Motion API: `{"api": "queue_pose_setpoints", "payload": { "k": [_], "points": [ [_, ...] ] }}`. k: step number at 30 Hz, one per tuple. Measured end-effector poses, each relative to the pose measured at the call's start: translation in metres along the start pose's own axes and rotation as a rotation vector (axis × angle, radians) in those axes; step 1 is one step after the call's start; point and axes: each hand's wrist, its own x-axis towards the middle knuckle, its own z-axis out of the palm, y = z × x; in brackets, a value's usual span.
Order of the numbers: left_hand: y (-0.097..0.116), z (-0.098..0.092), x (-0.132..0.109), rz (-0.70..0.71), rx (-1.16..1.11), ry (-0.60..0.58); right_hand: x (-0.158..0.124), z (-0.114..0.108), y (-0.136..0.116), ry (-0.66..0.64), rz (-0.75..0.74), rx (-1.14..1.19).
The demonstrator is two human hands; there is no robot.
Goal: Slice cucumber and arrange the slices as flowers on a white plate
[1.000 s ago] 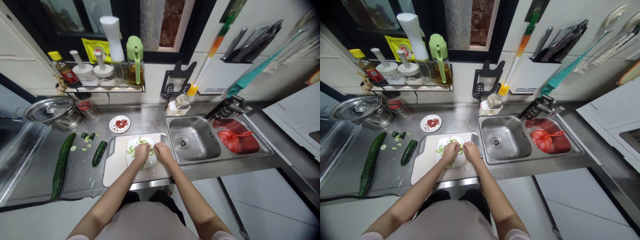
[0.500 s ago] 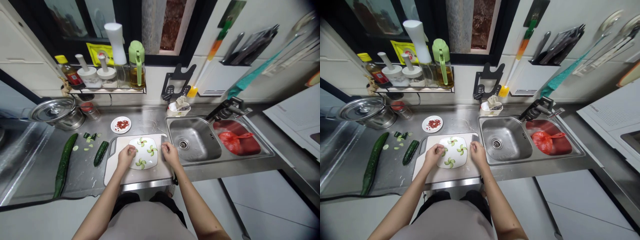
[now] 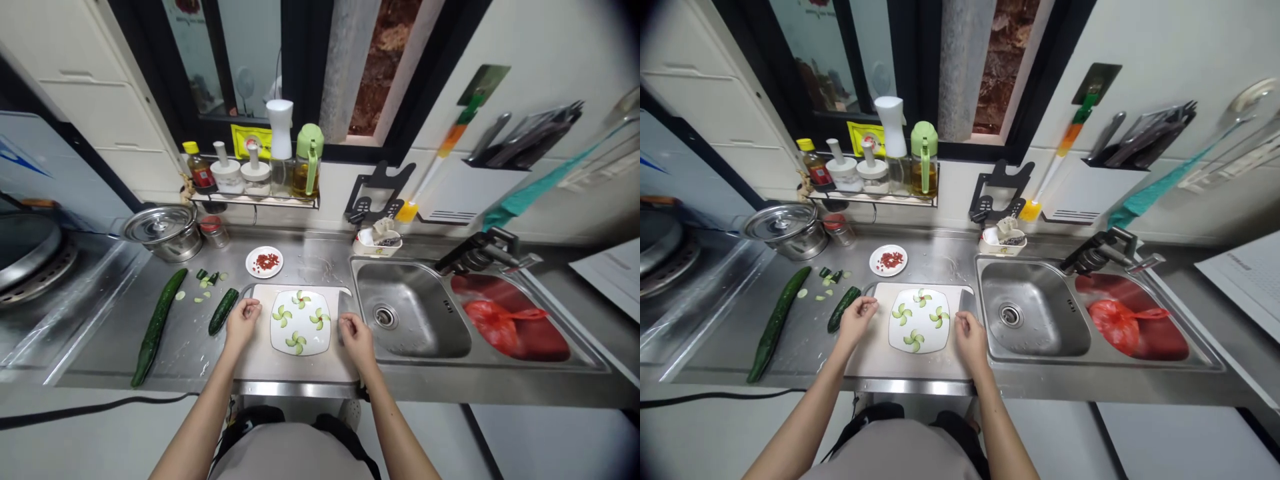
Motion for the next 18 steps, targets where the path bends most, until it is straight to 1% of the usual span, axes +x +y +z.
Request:
{"api": "queue_pose_setpoints", "payload": {
  "k": [6,9,12,16,18],
  "points": [
    [0.001,0.007,0.009,0.02,-0.015,0.015,-0.005,0.005,-0.014,-0.022,-0.009,0.054],
    [0.0,0.013,0.021,0.032,-0.012,0.052,-0.008,0.008,-0.018,-0.05,-0.026,0.093],
    [0.002,0.019,0.044,0.009,0.051,0.115,-0.007,0.011,-0.019,-0.054,-0.031,0.102],
    [0.008,0.023,0.089,-0.08,0.175,0.19,-0.003,0.012,-0.016,-0.066,-0.025,0.102],
    [0.011,0.024,0.111,-0.097,0.286,0.193,-0.001,0.012,-0.015,-0.069,-0.021,0.105]
  ]
}}
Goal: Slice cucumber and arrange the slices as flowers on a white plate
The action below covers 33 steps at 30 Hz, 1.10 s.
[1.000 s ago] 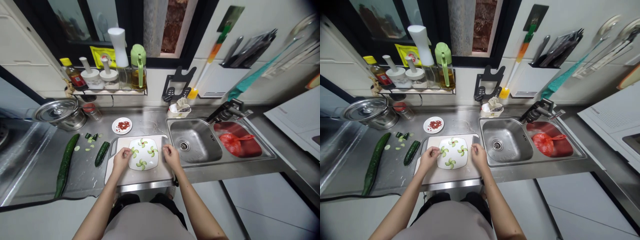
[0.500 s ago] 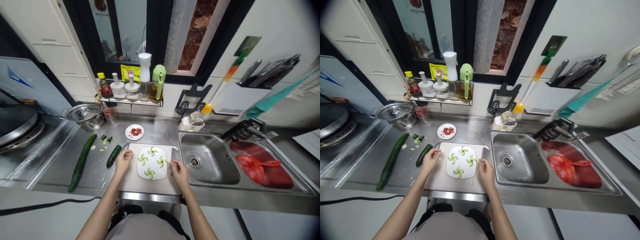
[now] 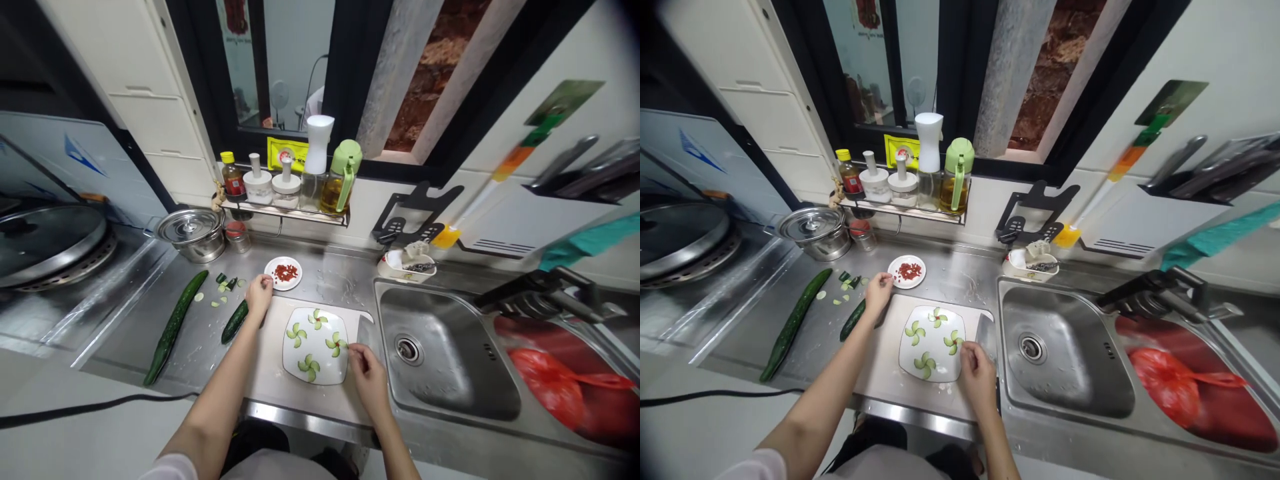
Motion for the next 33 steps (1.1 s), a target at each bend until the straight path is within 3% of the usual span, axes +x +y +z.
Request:
{"api": "queue_pose_setpoints", "payload": {
  "k": [7,16,21,25,28,31,33],
  "points": [
    [0.007,0.013,0.043,0.052,0.393,-0.153,-0.002,0.003,0.006,0.027,0.02,-0.022],
    [0.007,0.034,0.054,0.091,0.541,-0.148,-0.001,0.0,0.01,0.003,0.039,-0.033],
    [0.011,0.035,0.056,0.078,0.525,-0.138,0.0,-0.002,0.006,0.007,0.037,-0.048],
    [0.012,0.026,0.05,0.022,0.343,-0.095,-0.003,-0.001,0.004,0.011,0.03,-0.059],
    [0.01,0.02,0.035,-0.015,-0.02,-0.084,-0.003,0.001,0.001,-0.007,0.005,-0.062],
    [0.01,0.019,0.008,-0.082,-0.48,-0.163,0.0,0.004,-0.004,-0.027,-0.03,-0.065],
    [0.011,0.019,-0.014,-0.146,-0.696,-0.282,0.003,0.007,-0.009,-0.034,-0.056,-0.066]
  ]
}}
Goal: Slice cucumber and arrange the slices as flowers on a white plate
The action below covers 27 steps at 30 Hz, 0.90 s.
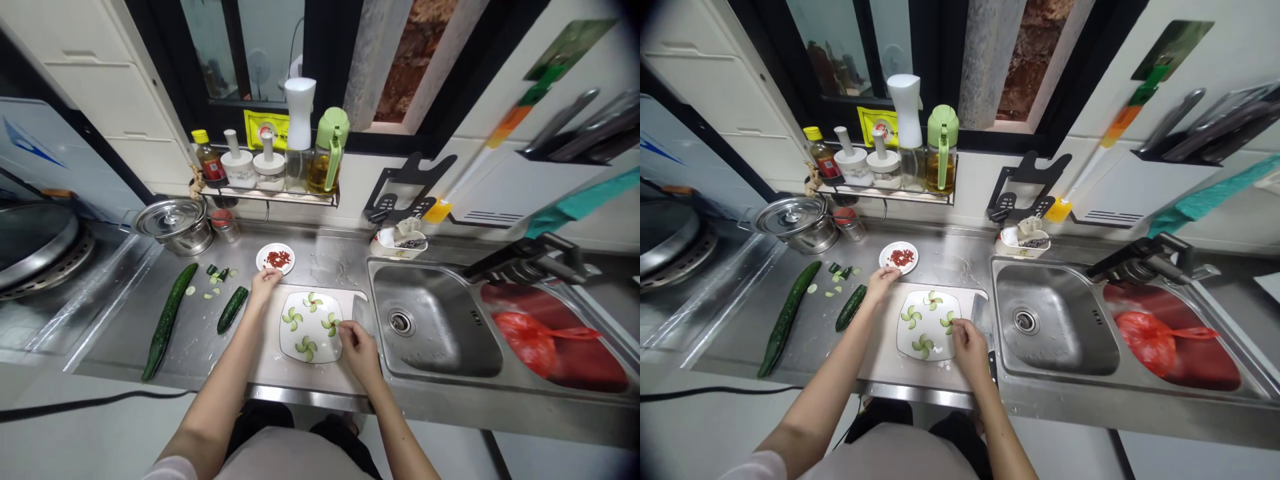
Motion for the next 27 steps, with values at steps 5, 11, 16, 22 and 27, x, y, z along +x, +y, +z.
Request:
{"api": "queue_pose_setpoints", "payload": {
  "k": [5,11,16,22,27],
  "points": [
    [0.002,0.004,-0.055,-0.033,-0.157,-0.188,0.01,0.005,-0.022,-0.057,-0.066,-0.017],
    [0.016,-0.004,-0.095,0.088,-0.057,-0.325,0.019,0.007,-0.055,-0.142,-0.202,-0.038],
    [0.023,-0.01,-0.113,0.166,0.007,-0.441,0.024,0.006,-0.071,-0.192,-0.371,-0.097],
    [0.025,-0.012,-0.126,0.2,0.102,-0.515,0.022,0.002,-0.076,-0.271,-0.47,-0.242],
    [0.025,-0.011,-0.131,0.208,0.151,-0.542,0.017,0.001,-0.073,-0.315,-0.481,-0.27]
  ]
}}
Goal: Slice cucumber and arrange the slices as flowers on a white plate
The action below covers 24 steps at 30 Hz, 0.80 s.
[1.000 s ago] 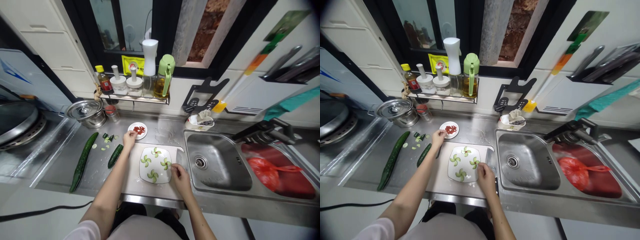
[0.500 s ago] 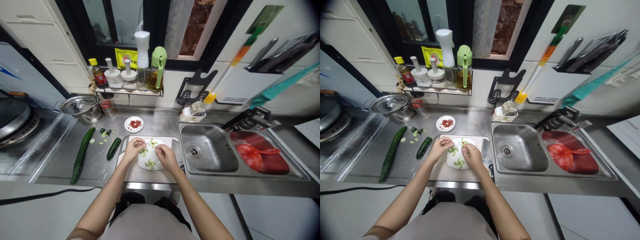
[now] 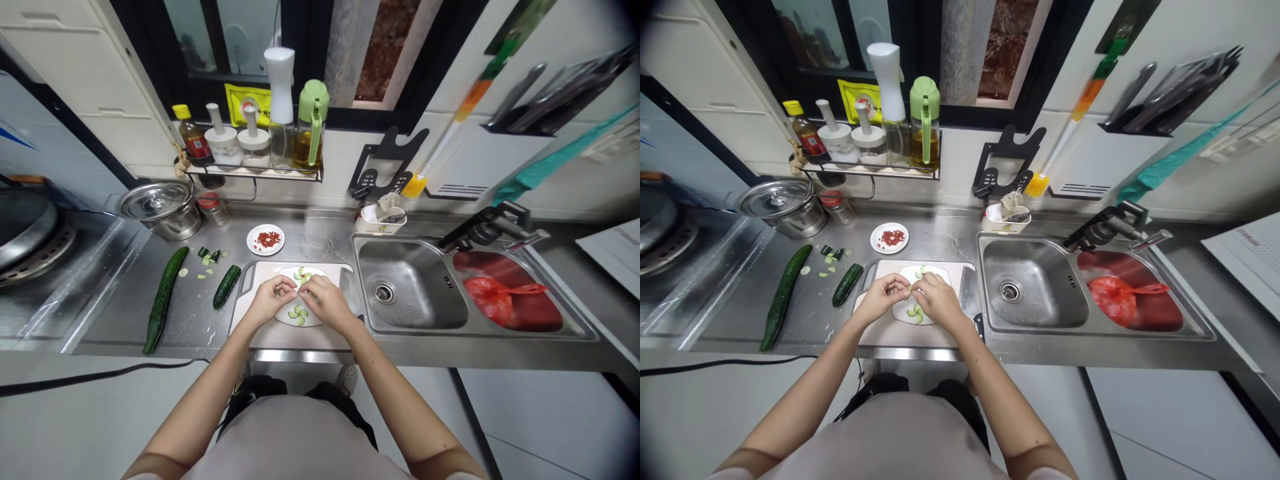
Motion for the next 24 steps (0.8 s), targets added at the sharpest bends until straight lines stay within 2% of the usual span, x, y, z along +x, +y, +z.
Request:
{"api": "queue_pose_setpoints", "payload": {
  "k": [5,9,15,19,24],
  "points": [
    [0.001,0.005,-0.001,-0.01,0.019,-0.046,-0.005,0.002,0.002,-0.04,0.001,-0.016],
    [-0.006,0.008,-0.004,-0.028,0.071,-0.057,-0.01,0.009,0.005,-0.055,0.049,-0.026],
    [-0.027,0.008,-0.013,-0.138,0.401,0.096,-0.023,0.037,0.018,-0.124,0.198,-0.058],
    [-0.034,0.012,-0.018,-0.187,0.58,0.054,-0.028,0.055,0.026,-0.195,0.23,-0.116],
    [-0.039,0.022,-0.017,-0.225,0.709,-0.005,-0.03,0.064,0.028,-0.251,0.25,-0.182]
  ]
}}
